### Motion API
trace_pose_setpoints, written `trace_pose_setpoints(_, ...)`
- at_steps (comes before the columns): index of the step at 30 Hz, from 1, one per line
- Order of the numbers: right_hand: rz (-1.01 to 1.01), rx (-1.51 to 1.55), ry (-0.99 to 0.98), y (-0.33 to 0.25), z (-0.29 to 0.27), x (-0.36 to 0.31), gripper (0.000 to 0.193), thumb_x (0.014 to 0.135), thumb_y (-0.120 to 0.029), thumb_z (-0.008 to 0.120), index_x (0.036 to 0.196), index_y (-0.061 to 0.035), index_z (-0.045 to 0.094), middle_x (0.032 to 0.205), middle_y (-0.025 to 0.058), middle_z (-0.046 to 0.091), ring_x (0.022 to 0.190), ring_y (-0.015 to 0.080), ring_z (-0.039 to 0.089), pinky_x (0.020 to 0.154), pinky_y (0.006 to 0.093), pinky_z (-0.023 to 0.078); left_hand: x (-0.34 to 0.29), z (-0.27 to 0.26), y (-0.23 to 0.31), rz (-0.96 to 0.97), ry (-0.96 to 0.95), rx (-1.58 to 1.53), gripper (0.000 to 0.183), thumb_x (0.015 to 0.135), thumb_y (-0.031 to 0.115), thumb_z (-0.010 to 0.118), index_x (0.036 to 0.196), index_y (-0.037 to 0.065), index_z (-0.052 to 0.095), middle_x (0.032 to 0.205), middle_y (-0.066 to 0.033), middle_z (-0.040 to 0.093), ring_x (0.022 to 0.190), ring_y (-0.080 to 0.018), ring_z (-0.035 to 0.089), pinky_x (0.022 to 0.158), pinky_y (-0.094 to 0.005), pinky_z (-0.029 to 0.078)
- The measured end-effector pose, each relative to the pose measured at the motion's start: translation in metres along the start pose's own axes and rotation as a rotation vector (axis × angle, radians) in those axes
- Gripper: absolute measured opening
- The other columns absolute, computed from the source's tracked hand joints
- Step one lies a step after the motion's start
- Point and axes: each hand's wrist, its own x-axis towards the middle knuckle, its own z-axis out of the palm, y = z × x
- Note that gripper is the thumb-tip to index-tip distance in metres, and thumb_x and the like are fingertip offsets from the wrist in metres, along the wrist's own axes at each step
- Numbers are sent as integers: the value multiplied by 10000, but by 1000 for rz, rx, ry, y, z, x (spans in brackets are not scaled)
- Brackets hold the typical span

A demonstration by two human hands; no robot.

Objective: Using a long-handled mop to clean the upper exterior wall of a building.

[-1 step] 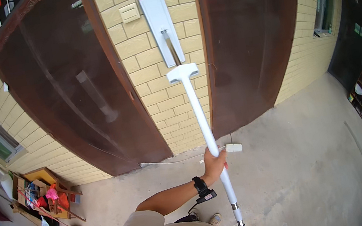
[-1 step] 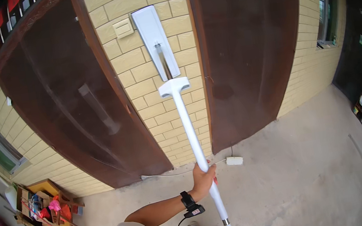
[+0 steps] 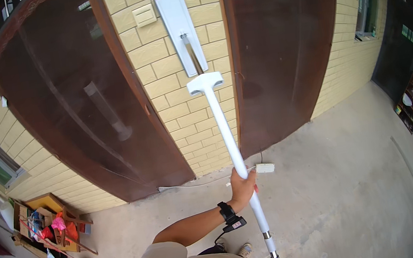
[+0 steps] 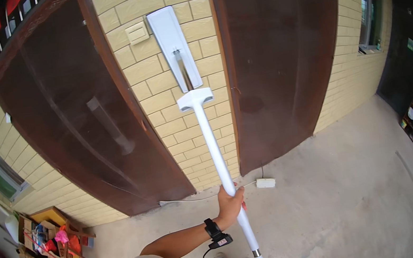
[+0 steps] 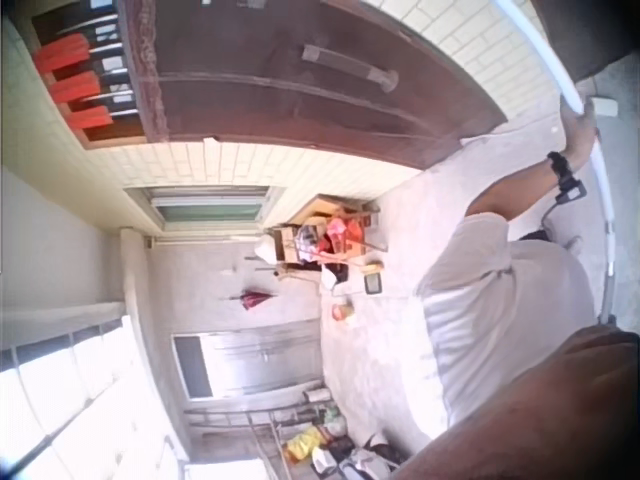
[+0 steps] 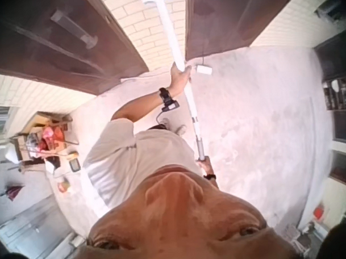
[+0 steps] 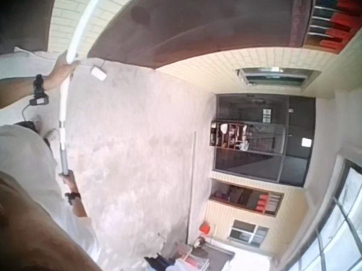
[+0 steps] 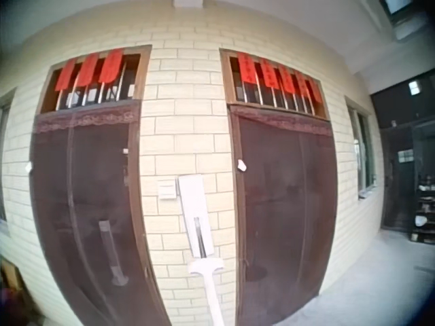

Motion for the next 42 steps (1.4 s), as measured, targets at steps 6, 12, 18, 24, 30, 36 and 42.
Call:
trace_pose_setpoints(6, -36, 25, -10, -42, 12, 34, 251, 789, -163, 860, 754, -86, 624, 578, -22, 549, 479, 96, 463, 425, 301, 353, 19, 18, 78, 187, -52, -58, 258, 993, 105, 607, 1134, 0, 419, 682, -40, 519, 454, -117, 520, 379, -285, 461)
trace_pose_setpoints(12, -178, -40, 165, -98, 26, 41, 242, 806, -118, 835, 701, -38, 632, 579, 4, 593, 501, 92, 541, 485, 284, 431, 50, 28, 114, 260, -147, -37, 284, 987, 58, 565, 1192, -18, 383, 705, -53, 521, 491, -115, 534, 418, -293, 491)
trace_pose_setpoints(18, -158, -25, 371, 8, 26, 11, 277, 785, -173, 874, 749, -79, 617, 575, -20, 534, 481, 99, 456, 423, 315, 355, 26, 30, 2, 50, -180, -8, 273, 974, 55, 580, 1174, 25, 396, 701, -57, 542, 488, -134, 559, 429, -313, 507)
trace_pose_setpoints(24, 338, -24, 196, 115, 32, -77, 518, 760, -236, 892, 1097, 8, 584, 769, 75, 645, 600, 156, 554, 485, 359, 457, -16, 6, -128, -223, -95, 82, 254, 932, 75, 595, 1073, -1, 398, 665, -103, 574, 464, -190, 595, 403, -342, 506)
trace_pose_setpoints(30, 293, -209, 321, 116, 39, -98, 512, 765, -224, 888, 1103, 8, 583, 787, 77, 651, 616, 161, 562, 503, 361, 469, -31, -8, -139, -313, -30, 151, 266, 911, 90, 605, 1034, -33, 404, 665, -108, 570, 467, -210, 599, 423, -355, 529)
trace_pose_setpoints(36, 137, -260, 331, 83, 33, -71, 506, 770, -212, 884, 1110, 9, 581, 805, 79, 658, 631, 166, 571, 522, 363, 480, -33, -14, -61, -216, -38, 87, 257, 952, 104, 628, 1044, 8, 407, 717, -91, 569, 513, -175, 603, 434, -341, 528)
trace_pose_setpoints(42, 70, -221, 246, 75, 19, -29, 501, 759, -177, 895, 1099, 7, 576, 823, 74, 661, 648, 173, 574, 549, 368, 489, -20, -17, 10, -64, -19, 70, 290, 954, 56, 616, 1126, 22, 386, 775, -70, 541, 566, -145, 567, 480, -333, 557)
